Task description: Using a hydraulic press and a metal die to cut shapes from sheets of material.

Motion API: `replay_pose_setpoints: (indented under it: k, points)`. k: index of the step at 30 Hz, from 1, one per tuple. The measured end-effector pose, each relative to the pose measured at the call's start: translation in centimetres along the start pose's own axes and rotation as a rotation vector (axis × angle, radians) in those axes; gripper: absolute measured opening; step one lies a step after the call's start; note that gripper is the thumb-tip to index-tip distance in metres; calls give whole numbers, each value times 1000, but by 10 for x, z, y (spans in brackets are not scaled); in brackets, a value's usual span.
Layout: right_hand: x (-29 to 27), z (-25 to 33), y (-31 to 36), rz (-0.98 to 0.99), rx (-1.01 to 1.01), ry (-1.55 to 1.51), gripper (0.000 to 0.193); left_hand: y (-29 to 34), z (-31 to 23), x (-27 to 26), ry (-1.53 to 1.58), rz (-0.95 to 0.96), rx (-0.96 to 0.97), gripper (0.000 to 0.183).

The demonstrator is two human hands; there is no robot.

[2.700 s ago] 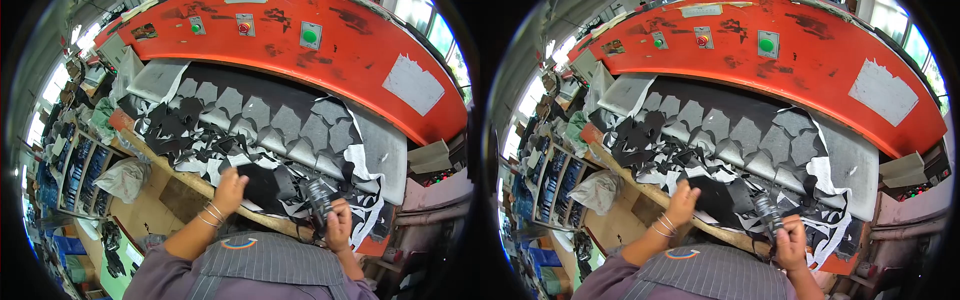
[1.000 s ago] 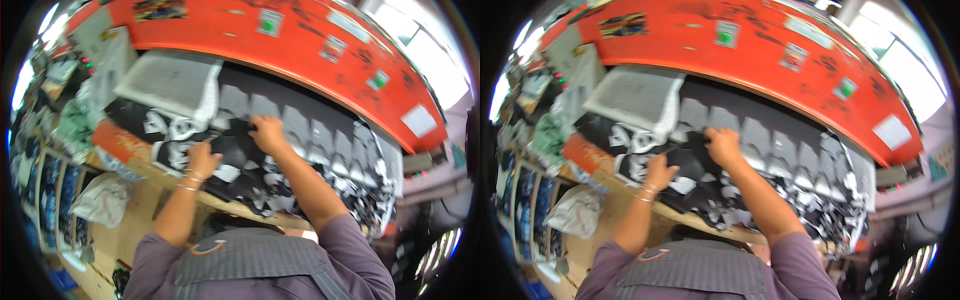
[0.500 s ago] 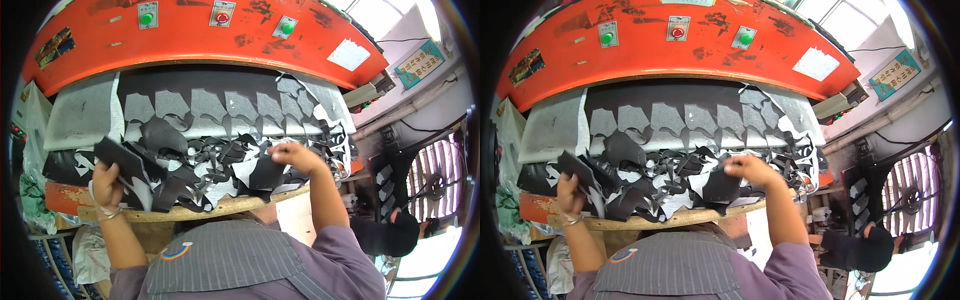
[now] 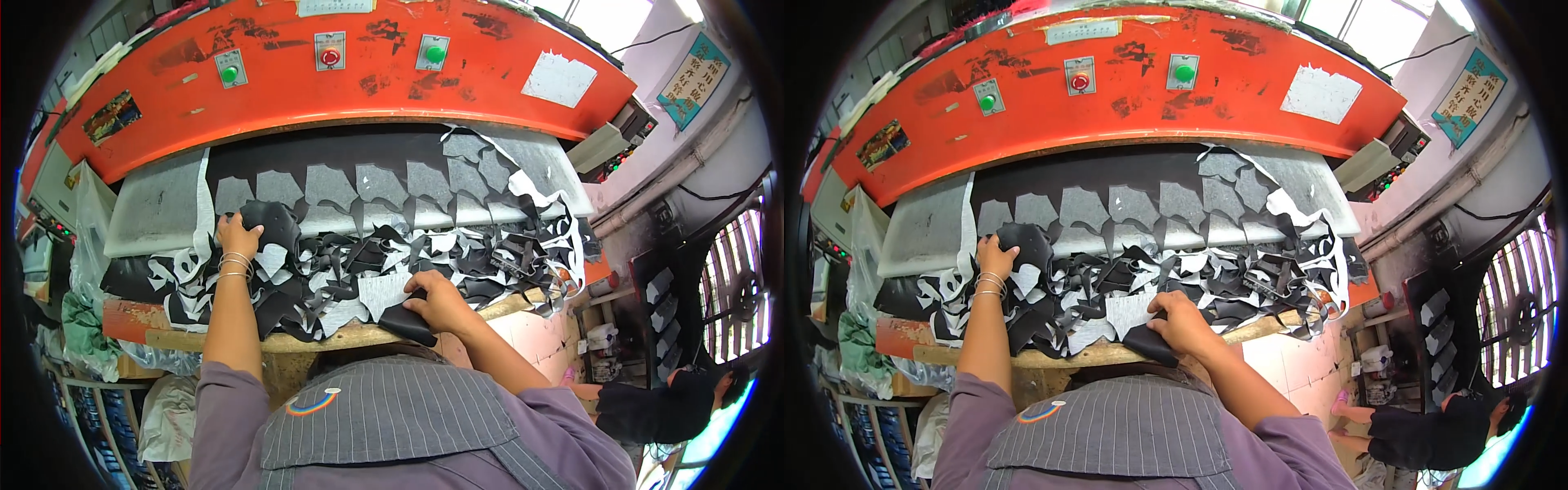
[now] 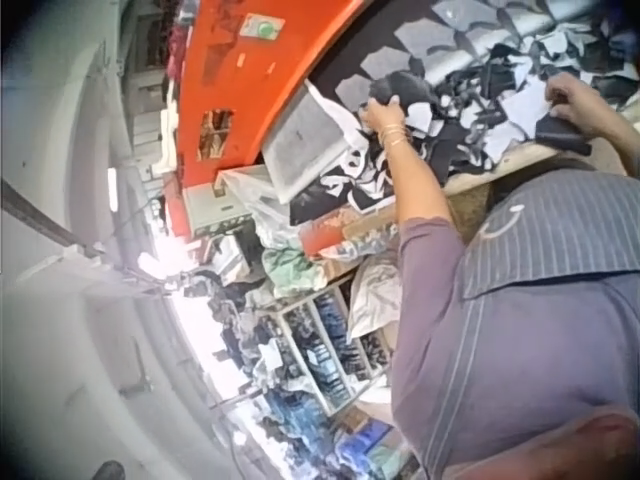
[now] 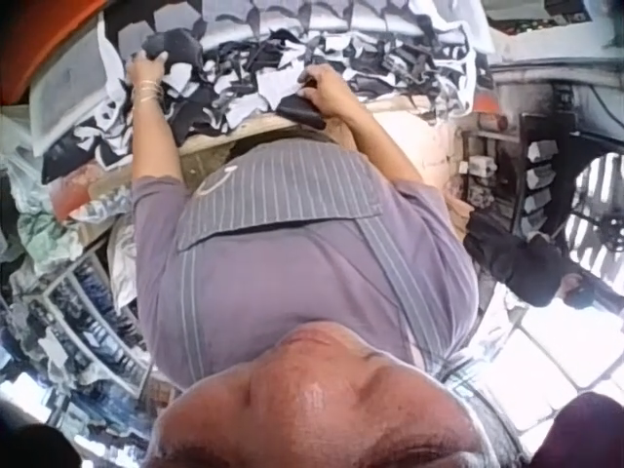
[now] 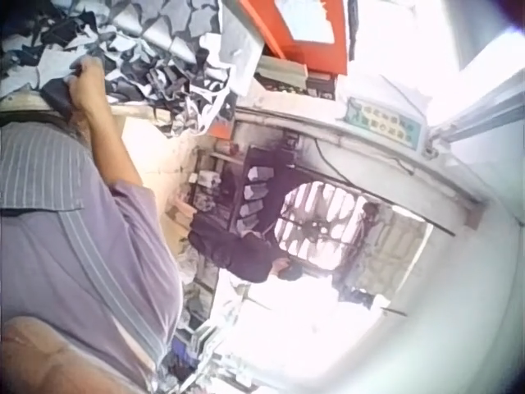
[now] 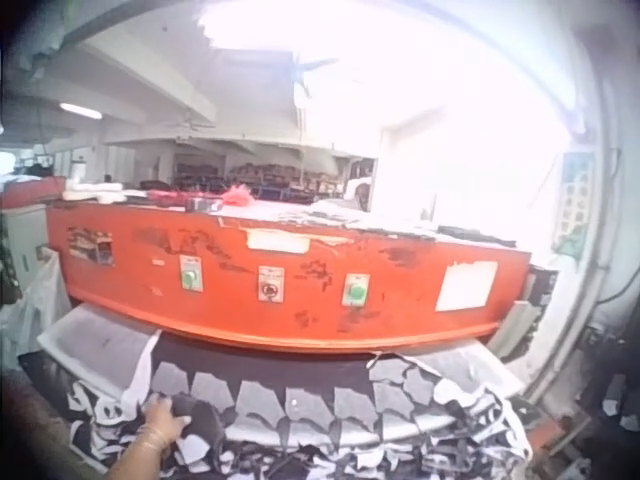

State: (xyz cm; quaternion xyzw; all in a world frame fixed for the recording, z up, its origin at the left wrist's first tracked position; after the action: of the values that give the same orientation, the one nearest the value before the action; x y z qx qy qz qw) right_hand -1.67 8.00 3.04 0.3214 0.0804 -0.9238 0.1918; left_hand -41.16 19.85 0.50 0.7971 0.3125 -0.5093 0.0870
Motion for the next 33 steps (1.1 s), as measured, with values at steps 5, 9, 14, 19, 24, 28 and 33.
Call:
replay_pose_setpoints:
  k: [5, 9, 14, 19, 24, 28, 33]
  points:
    - [-34, 32, -2, -88, -177, -178, 28, 10, 12, -28, 212, -34, -120, 41]
    - [-47, 63, 3, -64, -382, -420, 26, 86, -42, -96, 511, -102, -57, 29]
    - [-10, 89, -10, -17, -601, -607, 23, 209, -48, -96, 1393, 566, -196, 30]
    - [47, 84, -7, 67, -633, -271, 25, 303, -33, -68, 1837, 797, -671, 39]
    - [63, 93, 4, 328, -759, -324, 36, 341, -10, -77, 1547, 580, -696, 46]
    - [15, 71, -35, 405, -501, -36, 68, 399, 44, -105, 1765, 177, -750, 46]
    - [-107, -103, -129, -40, -546, 668, 69, 561, 143, -106, 1673, -806, -1171, 47]
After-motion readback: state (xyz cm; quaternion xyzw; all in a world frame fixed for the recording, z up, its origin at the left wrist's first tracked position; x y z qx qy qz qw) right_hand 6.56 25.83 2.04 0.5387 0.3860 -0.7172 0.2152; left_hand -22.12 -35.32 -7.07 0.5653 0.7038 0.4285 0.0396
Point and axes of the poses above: each hand's wrist, its own y-axis away from the middle knuckle, its own x-axis out of the palm, z = x × y, the point moved 4 cm from there along -y, towards the middle knuckle, and after that the axes turned 13 degrees about -x, right-handed, at the moved point
